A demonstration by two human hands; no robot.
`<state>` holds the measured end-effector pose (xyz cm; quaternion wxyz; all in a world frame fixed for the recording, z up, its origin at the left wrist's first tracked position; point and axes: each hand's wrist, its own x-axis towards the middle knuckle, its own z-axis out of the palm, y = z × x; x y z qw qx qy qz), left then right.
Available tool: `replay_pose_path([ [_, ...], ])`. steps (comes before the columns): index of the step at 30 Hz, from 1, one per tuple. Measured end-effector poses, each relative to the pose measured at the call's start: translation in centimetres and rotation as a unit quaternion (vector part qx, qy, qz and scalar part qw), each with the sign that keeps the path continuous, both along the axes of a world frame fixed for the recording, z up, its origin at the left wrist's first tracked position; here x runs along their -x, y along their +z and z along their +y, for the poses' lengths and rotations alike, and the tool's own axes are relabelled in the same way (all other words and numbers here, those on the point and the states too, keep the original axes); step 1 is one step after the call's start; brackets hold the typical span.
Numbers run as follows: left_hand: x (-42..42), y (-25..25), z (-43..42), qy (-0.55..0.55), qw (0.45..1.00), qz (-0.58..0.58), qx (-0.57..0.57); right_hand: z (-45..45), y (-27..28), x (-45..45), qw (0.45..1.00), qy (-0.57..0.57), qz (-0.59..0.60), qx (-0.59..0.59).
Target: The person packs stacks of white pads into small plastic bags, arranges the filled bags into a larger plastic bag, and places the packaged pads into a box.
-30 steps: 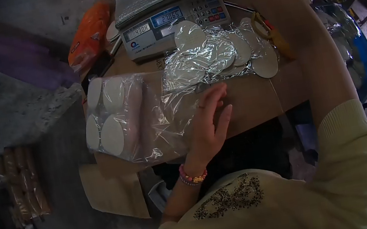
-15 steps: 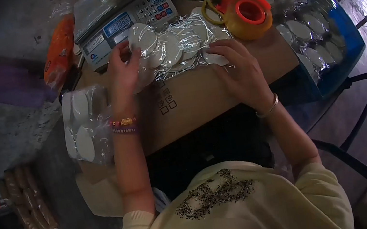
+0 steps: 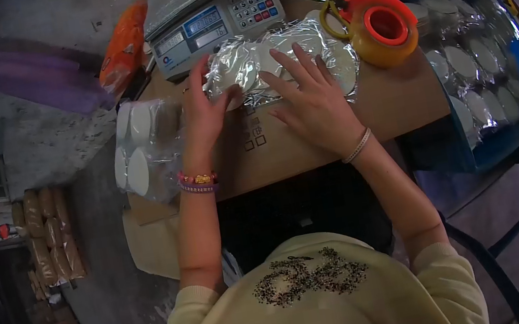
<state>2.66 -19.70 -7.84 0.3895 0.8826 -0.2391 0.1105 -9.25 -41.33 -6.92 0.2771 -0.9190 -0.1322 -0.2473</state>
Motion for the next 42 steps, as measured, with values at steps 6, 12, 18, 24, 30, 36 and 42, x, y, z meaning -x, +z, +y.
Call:
replay_pose_path([
  [6, -0.7, 0.6, 2.5, 0.166, 0.972, 0.052, -0.161, 0.4, -1.8, -0.3, 1.0, -0.007, 0.017, 0.019],
  [12, -1.5, 4.7, 0.7, 0.088, 0.954, 0.268, -0.099, 0.4, -1.7, -0.1, 0.999, 0.0, 0.027, 0.041],
  [18, -2.0, 0.1, -0.3, 0.047, 0.979, 0.2, 0.005, 0.3, -1.6, 0.0, 0.998, -0.002, 0.035, 0.054],
  [24, -1.0, 0.0, 0.8, 0.072, 0.96, 0.164, 0.215, 0.4, -2.4, 0.0, 1.0, -0.018, 0.001, -0.011],
  [30, 0.1, 1.2, 1.6, 0.037, 0.817, 0.354, 0.454, 0.6, -1.9, 0.1, 0.996, -0.031, -0.011, -0.082],
  [36, 2.7, 1.0, -3.7, 0.06, 0.971, 0.195, 0.126, 0.1, -1.8, -0.1, 0.997, -0.018, -0.037, -0.063],
  [42, 1.0, -0.6, -4.7, 0.003, 0.964, 0.217, 0.151, -0.2, -1.7, -0.2, 0.984, -0.01, -0.056, -0.17],
])
